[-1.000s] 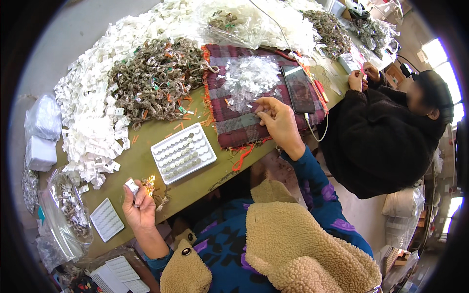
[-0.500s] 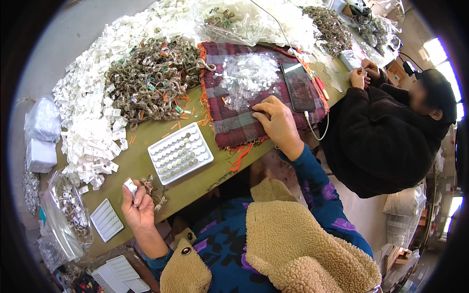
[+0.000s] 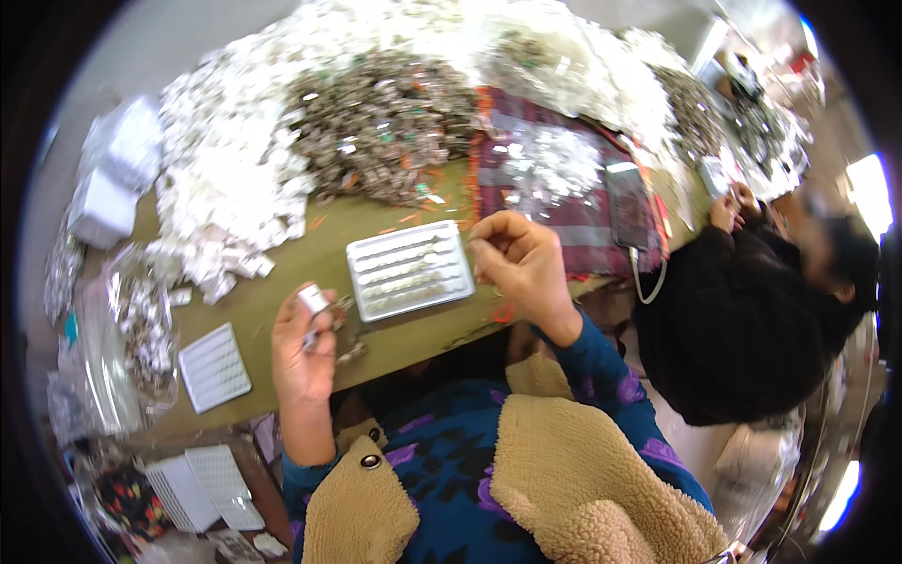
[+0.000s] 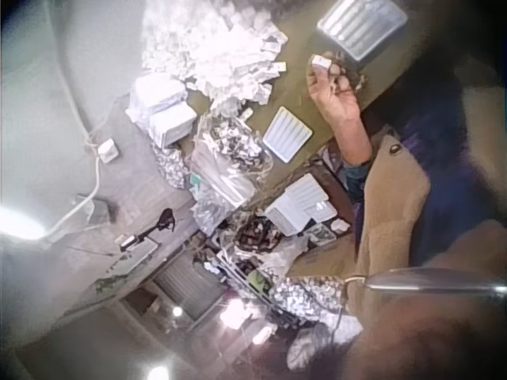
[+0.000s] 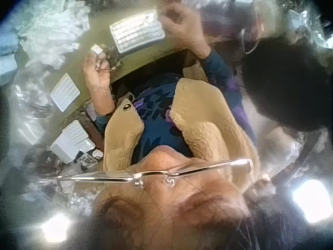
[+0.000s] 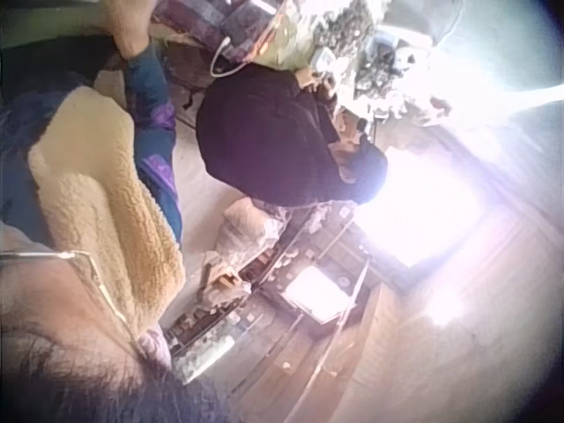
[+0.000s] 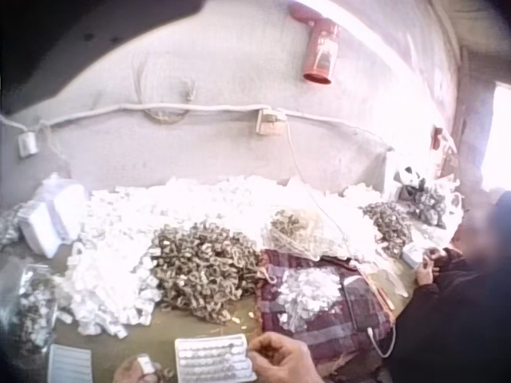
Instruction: The person repeatedly picks small white plastic housings and metallic components from a pile on the table, inserts the metal parts into the housings by hand, and places the assembled units into a white tray. The process is continuous and repetitive throughout the clip.
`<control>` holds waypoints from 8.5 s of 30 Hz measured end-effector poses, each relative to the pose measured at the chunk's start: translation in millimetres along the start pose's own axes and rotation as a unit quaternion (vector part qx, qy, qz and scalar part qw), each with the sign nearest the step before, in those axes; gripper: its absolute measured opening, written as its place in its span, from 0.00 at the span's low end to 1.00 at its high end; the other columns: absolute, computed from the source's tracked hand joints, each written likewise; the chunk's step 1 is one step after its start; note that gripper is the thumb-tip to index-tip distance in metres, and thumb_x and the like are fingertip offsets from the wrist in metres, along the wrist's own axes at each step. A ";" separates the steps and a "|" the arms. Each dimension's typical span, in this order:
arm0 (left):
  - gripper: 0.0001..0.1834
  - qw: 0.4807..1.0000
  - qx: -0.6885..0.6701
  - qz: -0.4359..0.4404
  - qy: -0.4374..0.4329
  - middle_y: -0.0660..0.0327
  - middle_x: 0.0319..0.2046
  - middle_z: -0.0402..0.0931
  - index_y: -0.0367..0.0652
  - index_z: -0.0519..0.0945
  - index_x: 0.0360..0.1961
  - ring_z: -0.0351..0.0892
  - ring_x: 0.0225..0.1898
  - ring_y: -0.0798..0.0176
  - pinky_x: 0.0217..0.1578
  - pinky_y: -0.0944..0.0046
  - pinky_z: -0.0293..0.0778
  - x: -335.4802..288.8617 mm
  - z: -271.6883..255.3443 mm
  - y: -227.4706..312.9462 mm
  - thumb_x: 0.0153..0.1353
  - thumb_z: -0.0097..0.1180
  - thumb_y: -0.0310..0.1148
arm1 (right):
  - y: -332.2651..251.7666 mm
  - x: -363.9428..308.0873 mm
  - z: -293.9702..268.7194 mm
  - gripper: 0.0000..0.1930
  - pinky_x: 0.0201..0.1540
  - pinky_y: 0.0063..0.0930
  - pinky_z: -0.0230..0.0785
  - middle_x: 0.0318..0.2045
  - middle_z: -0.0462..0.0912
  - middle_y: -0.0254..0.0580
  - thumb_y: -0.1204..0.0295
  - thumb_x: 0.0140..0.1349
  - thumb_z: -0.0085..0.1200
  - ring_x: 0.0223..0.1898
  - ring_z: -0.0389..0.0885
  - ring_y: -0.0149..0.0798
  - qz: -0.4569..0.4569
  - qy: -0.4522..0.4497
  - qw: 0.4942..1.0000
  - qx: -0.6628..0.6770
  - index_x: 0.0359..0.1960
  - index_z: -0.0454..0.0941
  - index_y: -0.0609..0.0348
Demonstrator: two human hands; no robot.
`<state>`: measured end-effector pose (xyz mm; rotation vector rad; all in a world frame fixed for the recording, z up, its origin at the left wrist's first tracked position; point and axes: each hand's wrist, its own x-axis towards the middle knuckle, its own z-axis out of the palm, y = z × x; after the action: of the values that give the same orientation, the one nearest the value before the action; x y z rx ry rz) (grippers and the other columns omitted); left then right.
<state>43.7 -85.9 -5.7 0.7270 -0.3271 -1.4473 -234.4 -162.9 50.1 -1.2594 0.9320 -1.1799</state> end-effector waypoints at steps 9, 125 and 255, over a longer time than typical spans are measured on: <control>0.13 0.999 0.006 0.011 -0.029 0.50 0.39 0.82 0.33 0.77 0.51 0.79 0.29 0.72 0.18 0.79 0.72 -17.4 14.0 9.3 0.69 0.55 0.30 | 7.7 14.1 119.9 0.08 0.36 0.23 0.73 0.34 0.78 0.40 0.88 0.60 0.56 0.33 0.79 0.32 -0.196 -0.180 0.946 -0.184 0.39 0.76 0.65; 0.15 0.961 -0.258 0.053 -0.090 0.60 0.22 0.69 0.34 0.78 0.45 0.59 0.13 0.73 0.11 0.74 0.53 -43.0 27.7 30.6 0.69 0.46 0.34 | 5.5 -25.7 144.6 0.09 0.30 0.26 0.72 0.30 0.80 0.42 0.81 0.51 0.68 0.27 0.79 0.35 -0.203 -0.165 0.964 -0.045 0.31 0.79 0.66; 0.12 0.545 0.788 0.276 0.078 0.53 0.37 0.77 0.36 0.81 0.39 0.78 0.36 0.46 0.37 0.54 0.75 -26.5 -1.1 31.5 0.53 0.65 0.22 | 42.5 -36.2 66.0 0.04 0.25 0.17 0.61 0.29 0.79 0.34 0.77 0.67 0.56 0.23 0.70 0.22 0.178 -0.214 0.943 0.184 0.40 0.76 0.65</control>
<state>65.6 -61.2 19.1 1.9076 -1.6520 -0.0631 -171.3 -117.3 12.5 -0.9388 0.5506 -0.7094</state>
